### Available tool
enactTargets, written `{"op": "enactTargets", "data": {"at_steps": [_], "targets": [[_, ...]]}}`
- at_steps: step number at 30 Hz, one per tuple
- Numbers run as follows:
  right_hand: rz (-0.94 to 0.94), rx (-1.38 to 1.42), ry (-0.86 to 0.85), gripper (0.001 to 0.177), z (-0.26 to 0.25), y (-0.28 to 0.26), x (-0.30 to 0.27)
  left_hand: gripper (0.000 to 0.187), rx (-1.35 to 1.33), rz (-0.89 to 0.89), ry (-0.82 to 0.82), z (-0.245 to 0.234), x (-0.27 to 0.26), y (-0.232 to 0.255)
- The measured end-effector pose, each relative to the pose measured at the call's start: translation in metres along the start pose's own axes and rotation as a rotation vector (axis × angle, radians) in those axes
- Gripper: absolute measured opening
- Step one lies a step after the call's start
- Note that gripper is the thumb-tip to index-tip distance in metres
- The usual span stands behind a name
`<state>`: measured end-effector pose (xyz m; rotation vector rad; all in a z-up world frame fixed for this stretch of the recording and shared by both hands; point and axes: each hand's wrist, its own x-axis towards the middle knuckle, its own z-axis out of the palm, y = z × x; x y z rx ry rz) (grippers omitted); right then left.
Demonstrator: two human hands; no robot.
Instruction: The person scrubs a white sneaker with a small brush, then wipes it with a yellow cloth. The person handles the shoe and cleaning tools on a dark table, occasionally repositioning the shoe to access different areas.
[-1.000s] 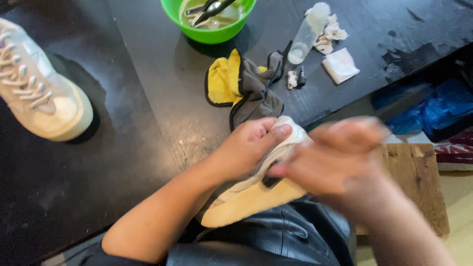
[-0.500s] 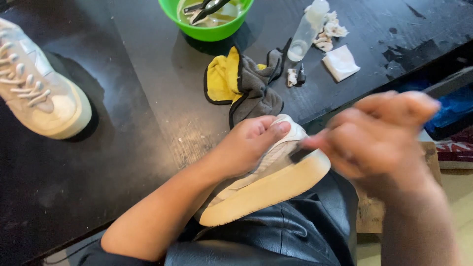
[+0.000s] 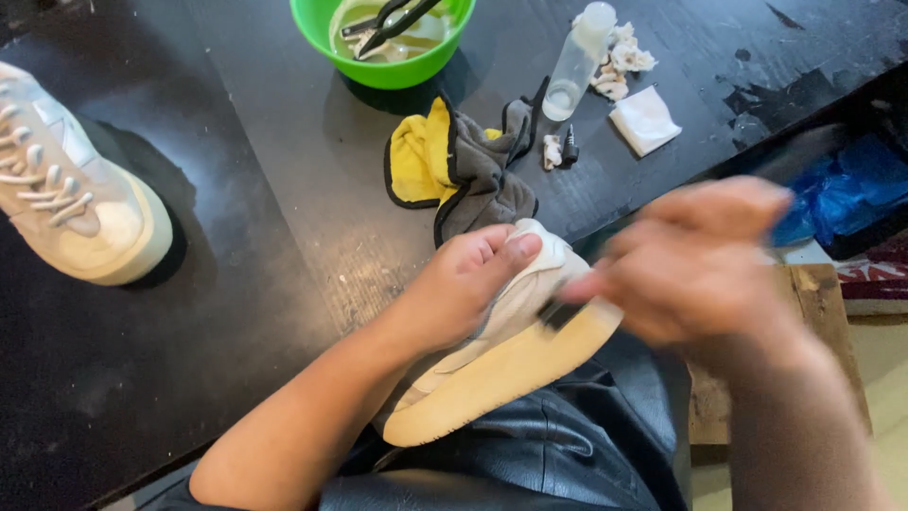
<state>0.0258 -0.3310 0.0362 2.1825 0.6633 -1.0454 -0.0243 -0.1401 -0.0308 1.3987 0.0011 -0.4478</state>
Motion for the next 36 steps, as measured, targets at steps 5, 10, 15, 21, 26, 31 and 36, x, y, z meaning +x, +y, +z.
{"op": "enactTargets", "data": {"at_steps": [5,10,15,21,26,31,36], "targets": [[0.7,-1.251,1.184,0.093,0.111,-0.019,0.105,0.034,0.095,-0.027,0.027,0.005,0.001,-0.006],[-0.508,0.328,1.643,0.033,0.048,0.025,0.026,0.032,-0.057,-0.049,0.005,0.003,-0.004,-0.004],[-0.649,0.314,1.709,0.04,0.028,-0.004,0.003,0.031,0.035,-0.069,0.015,0.006,-0.006,0.002],[-0.243,0.62,1.59,0.035,0.066,0.047,0.016,0.034,0.01,-0.079,-0.006,0.006,-0.019,0.023],[-0.318,0.923,1.664,0.025,0.08,0.033,0.014,0.085,0.55,-0.055,-0.12,0.004,-0.032,0.052],[-0.321,0.868,1.624,0.025,0.077,0.026,0.0,0.08,0.501,-0.001,-0.126,0.005,-0.041,0.052],[-0.32,0.826,1.645,0.021,0.056,0.004,-0.023,0.055,0.528,0.141,-0.045,0.008,-0.045,0.038]]}}
